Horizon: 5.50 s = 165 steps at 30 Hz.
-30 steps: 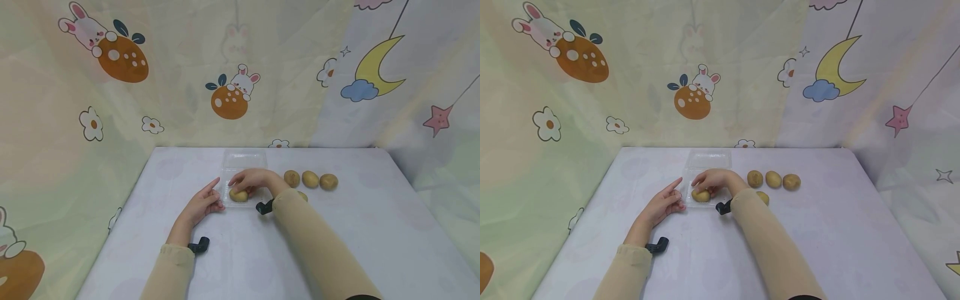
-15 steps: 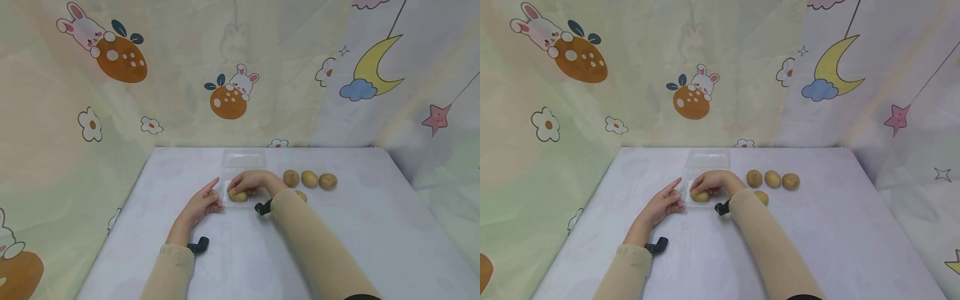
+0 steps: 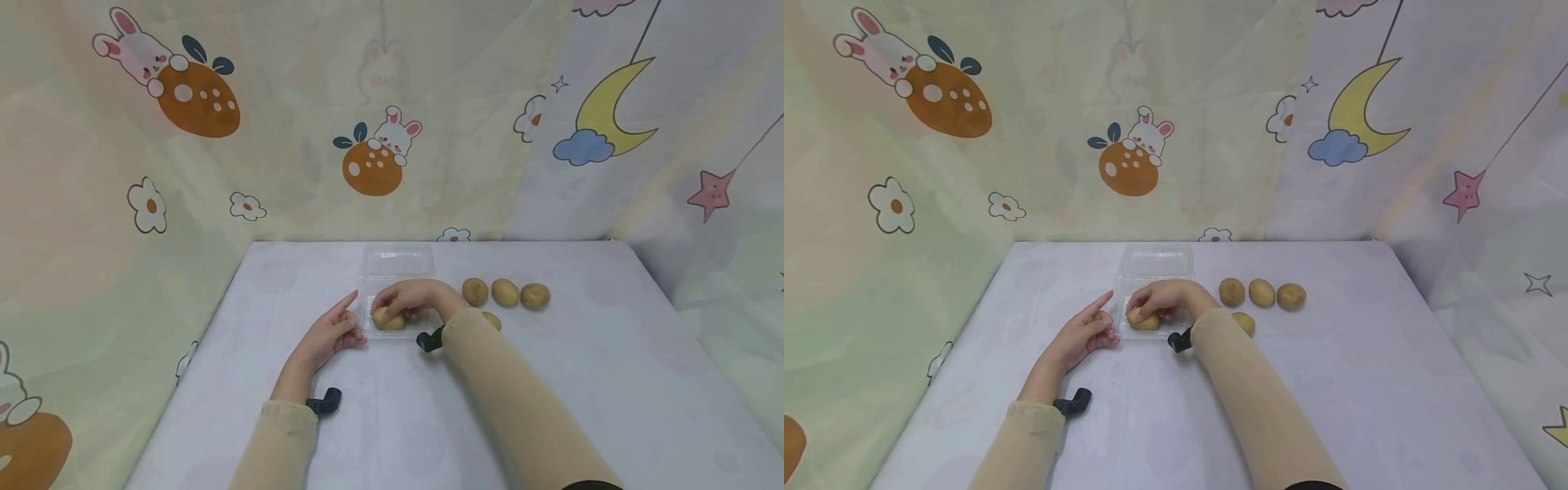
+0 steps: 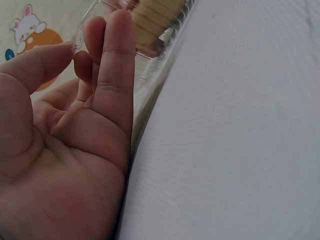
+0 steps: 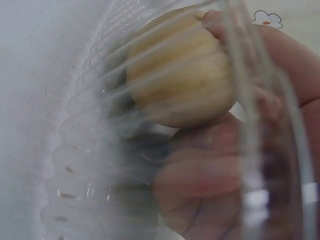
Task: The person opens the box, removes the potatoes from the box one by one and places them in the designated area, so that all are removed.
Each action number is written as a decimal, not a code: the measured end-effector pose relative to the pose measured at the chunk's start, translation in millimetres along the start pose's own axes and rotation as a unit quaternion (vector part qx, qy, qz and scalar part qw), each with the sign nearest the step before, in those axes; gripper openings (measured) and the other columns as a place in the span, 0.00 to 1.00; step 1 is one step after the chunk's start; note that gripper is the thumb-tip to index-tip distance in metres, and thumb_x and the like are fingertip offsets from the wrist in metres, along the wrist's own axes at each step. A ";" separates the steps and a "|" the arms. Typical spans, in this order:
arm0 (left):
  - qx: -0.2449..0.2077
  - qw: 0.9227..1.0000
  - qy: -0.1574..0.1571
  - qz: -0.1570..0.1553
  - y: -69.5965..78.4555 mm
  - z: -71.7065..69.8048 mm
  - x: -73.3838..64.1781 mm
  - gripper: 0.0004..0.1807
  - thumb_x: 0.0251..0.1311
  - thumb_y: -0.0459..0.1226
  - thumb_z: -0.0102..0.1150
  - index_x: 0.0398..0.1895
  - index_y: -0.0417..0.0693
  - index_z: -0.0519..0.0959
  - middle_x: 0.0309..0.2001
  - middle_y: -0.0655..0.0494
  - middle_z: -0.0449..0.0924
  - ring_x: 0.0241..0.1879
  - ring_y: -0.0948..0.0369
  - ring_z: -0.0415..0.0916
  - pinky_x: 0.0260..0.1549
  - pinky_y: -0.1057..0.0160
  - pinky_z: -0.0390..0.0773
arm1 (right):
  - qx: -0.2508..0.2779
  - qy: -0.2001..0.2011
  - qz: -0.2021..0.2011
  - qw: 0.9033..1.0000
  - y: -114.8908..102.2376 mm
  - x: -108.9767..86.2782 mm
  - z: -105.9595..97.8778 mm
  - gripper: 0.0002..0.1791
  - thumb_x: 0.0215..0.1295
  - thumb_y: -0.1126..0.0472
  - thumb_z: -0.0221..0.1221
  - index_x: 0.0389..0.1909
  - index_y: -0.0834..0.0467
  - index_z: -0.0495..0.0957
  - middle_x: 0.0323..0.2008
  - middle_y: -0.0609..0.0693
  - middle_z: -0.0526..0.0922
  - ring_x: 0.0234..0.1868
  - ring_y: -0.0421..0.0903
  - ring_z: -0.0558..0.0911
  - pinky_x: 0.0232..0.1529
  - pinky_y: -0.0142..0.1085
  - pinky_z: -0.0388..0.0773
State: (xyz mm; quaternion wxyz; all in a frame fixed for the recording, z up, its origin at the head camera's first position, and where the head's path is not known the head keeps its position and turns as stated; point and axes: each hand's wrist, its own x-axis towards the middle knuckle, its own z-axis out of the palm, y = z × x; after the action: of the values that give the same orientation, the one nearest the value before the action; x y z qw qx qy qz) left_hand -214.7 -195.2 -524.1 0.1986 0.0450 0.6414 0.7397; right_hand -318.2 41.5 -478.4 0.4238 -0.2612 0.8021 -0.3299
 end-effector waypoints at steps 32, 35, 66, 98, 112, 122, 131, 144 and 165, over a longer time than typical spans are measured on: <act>0.004 1.000 0.002 -0.008 0.9 -0.1 0.5 0.36 0.72 0.34 0.51 0.78 0.66 0.53 0.36 0.55 0.73 0.35 0.60 0.81 0.48 0.55 0.86 | 0.026 0.003 -0.020 0.999 -5.1 -6.4 -6.8 0.17 0.63 0.52 0.64 0.53 0.43 0.81 0.50 0.46 0.77 0.26 0.43 0.70 0.22 0.30 0.69; 0.009 1.000 0.009 -0.006 0.7 0.2 0.2 0.35 0.71 0.34 0.52 0.77 0.66 0.55 0.36 0.55 0.73 0.35 0.59 0.81 0.47 0.55 0.86 | 0.018 0.010 -0.018 1.000 -6.0 -8.4 -9.0 0.16 0.63 0.51 0.63 0.53 0.42 0.81 0.51 0.46 0.77 0.29 0.44 0.72 0.23 0.31 0.70; -0.005 1.000 0.013 -0.006 1.7 1.0 -1.9 0.36 0.70 0.32 0.53 0.76 0.67 0.56 0.36 0.56 0.74 0.34 0.59 0.84 0.42 0.58 0.87 | 0.019 0.037 -0.022 0.999 -8.1 -14.1 -12.1 0.19 0.63 0.47 0.62 0.55 0.41 0.80 0.52 0.46 0.77 0.29 0.46 0.71 0.26 0.33 0.69; 0.014 1.000 0.019 -0.004 -0.5 0.3 -0.2 0.38 0.69 0.32 0.54 0.77 0.66 0.55 0.36 0.54 0.76 0.34 0.58 0.84 0.42 0.56 0.87 | 0.079 0.083 -0.041 0.993 6.5 -74.2 -33.1 0.19 0.63 0.50 0.63 0.55 0.46 0.81 0.47 0.49 0.79 0.29 0.48 0.70 0.21 0.30 0.64; 0.018 1.000 0.018 0.003 0.0 1.0 -0.5 0.38 0.68 0.32 0.54 0.78 0.64 0.54 0.36 0.54 0.75 0.34 0.59 0.84 0.43 0.56 0.87 | 0.113 0.139 -0.036 0.983 52.0 -128.6 -42.9 0.20 0.63 0.53 0.64 0.56 0.50 0.80 0.47 0.52 0.78 0.31 0.47 0.72 0.27 0.33 0.67; 0.019 0.999 0.027 0.000 0.4 2.1 -0.5 0.37 0.68 0.31 0.54 0.76 0.67 0.56 0.36 0.54 0.75 0.34 0.59 0.84 0.40 0.58 0.87 | 0.141 0.186 -0.030 0.972 92.0 -168.1 -48.1 0.23 0.64 0.56 0.63 0.60 0.55 0.76 0.55 0.52 0.75 0.39 0.46 0.74 0.33 0.32 0.74; 0.015 1.000 0.025 0.002 0.6 2.8 -1.9 0.37 0.69 0.31 0.53 0.76 0.66 0.56 0.36 0.55 0.75 0.33 0.60 0.84 0.40 0.59 0.87 | 0.142 0.216 -0.040 0.965 127.0 -195.5 -40.8 0.24 0.65 0.54 0.63 0.60 0.55 0.76 0.53 0.50 0.75 0.23 0.41 0.66 0.20 0.32 0.63; 0.021 1.000 0.021 0.003 0.6 2.0 -3.0 0.37 0.70 0.32 0.53 0.77 0.66 0.55 0.37 0.53 0.74 0.34 0.59 0.84 0.41 0.59 0.87 | 0.156 0.271 -0.037 0.949 161.1 -210.1 -21.8 0.22 0.65 0.55 0.63 0.59 0.55 0.77 0.53 0.48 0.72 0.22 0.41 0.68 0.18 0.32 0.66; 0.018 1.000 0.017 0.005 -0.1 2.3 -1.2 0.36 0.70 0.32 0.53 0.77 0.67 0.56 0.36 0.55 0.74 0.33 0.61 0.83 0.40 0.60 0.87 | 0.116 0.262 -0.014 0.958 170.7 -205.5 -7.6 0.21 0.63 0.52 0.65 0.57 0.52 0.78 0.49 0.55 0.71 0.17 0.40 0.65 0.16 0.30 0.66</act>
State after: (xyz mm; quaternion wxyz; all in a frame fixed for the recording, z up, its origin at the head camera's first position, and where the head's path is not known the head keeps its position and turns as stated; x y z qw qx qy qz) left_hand -212.8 -193.4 -523.5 0.1830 0.0394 0.6575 0.7298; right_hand -244.8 297.6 -499.0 0.2217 -0.1261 0.8375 -0.4833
